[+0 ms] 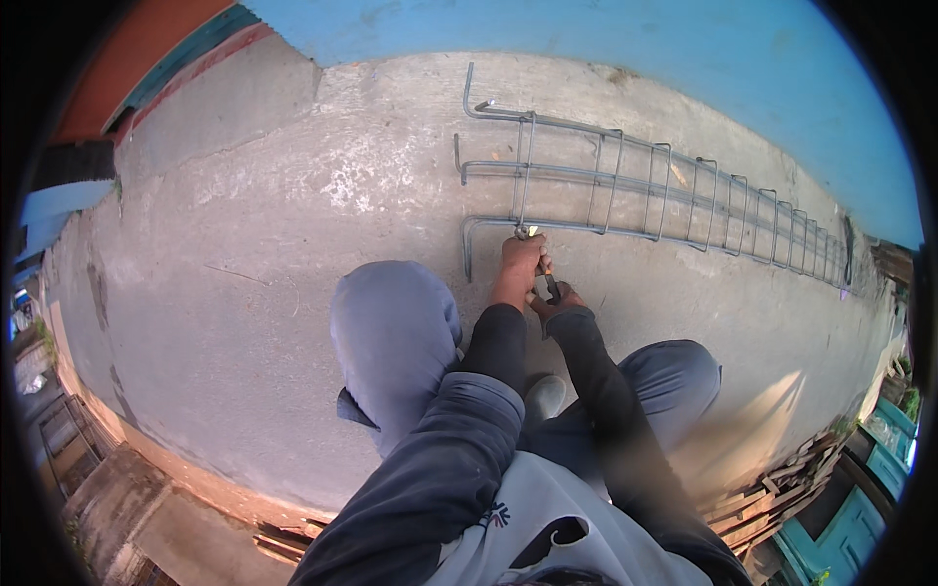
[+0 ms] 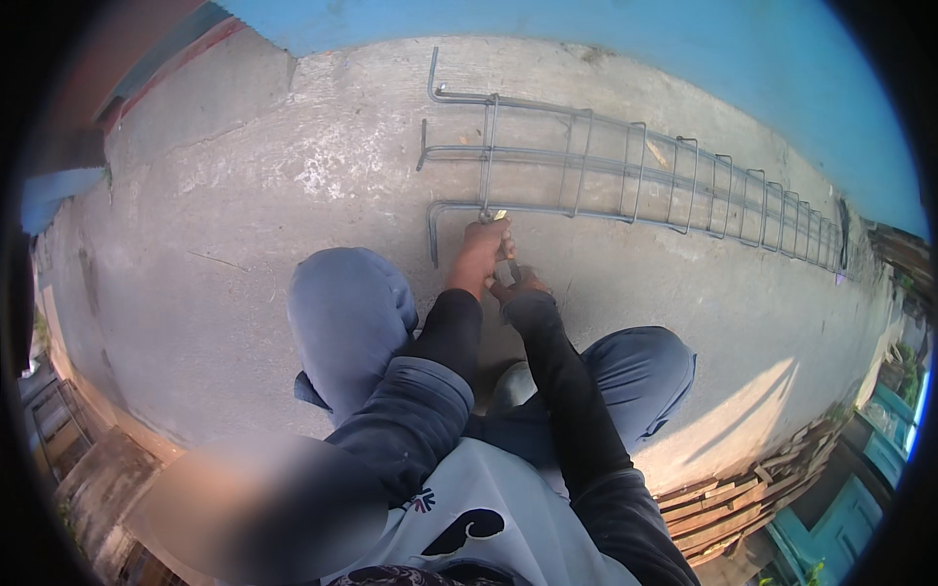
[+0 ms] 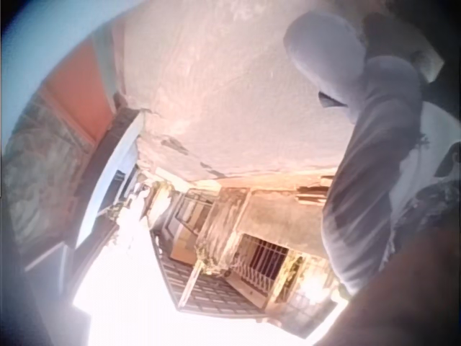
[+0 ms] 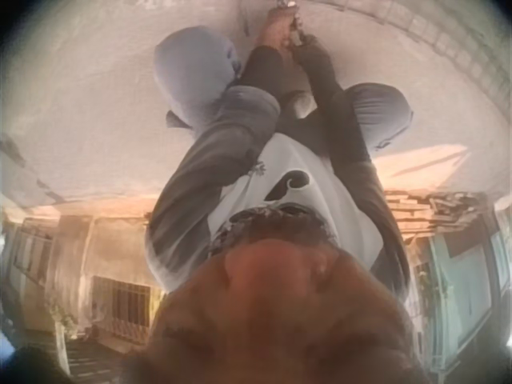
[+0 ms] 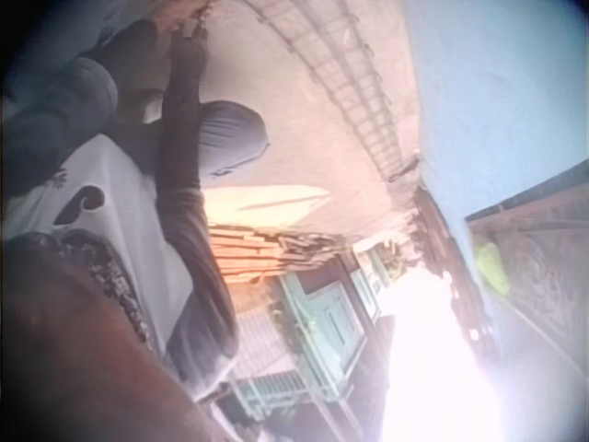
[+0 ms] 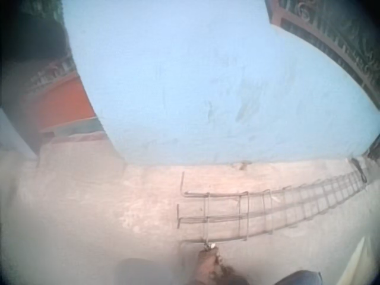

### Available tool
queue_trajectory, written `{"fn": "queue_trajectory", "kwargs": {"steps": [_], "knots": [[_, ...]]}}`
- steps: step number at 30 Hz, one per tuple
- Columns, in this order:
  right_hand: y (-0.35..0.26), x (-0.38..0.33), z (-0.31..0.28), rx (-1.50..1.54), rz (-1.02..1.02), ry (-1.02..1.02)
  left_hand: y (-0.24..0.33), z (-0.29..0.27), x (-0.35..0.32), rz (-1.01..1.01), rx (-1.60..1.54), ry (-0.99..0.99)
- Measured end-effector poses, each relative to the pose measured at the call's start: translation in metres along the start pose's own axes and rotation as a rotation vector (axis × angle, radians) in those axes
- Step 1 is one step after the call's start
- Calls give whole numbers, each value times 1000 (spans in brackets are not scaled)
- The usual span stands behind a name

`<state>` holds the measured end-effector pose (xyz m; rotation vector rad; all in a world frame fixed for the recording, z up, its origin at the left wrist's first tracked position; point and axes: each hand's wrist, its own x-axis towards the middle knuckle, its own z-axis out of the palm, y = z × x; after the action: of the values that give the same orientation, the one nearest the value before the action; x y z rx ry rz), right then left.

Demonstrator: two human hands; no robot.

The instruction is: The person squats on a concrete floor and uses pliers to tie wire around the intersections of a metal grid. The person repeatedly picks up wire, wraps it around the grid, and twists it with pliers to secure the structure.

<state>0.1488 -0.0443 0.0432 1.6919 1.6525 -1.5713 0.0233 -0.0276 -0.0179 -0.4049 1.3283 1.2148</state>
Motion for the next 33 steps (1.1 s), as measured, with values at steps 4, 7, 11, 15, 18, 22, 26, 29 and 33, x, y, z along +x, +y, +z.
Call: {"fn": "queue_trajectory", "kwargs": {"steps": [4,7,11,15,18,22,26,29,33], "knots": [[31,15,47,-531,-90,528,-8,16,4,186,385,213],[20,25,48,-357,90,412,-9,11,9,225,481,257],[19,20,37,-321,97,299,-2,-4,5,57,216,81],[19,19,35,-151,7,266,12,-14,0,-38,238,-38],[28,26,30,104,12,103,12,-18,-4,-104,185,-135],[33,29,17,184,1,-68,8,-23,-3,115,408,102],[26,26,13,306,111,-47,-2,-17,-11,607,723,931],[9,9,11,315,106,-43,1,-45,15,836,844,1213],[24,26,14,185,12,48,11,-48,19,644,1064,1006]]}}
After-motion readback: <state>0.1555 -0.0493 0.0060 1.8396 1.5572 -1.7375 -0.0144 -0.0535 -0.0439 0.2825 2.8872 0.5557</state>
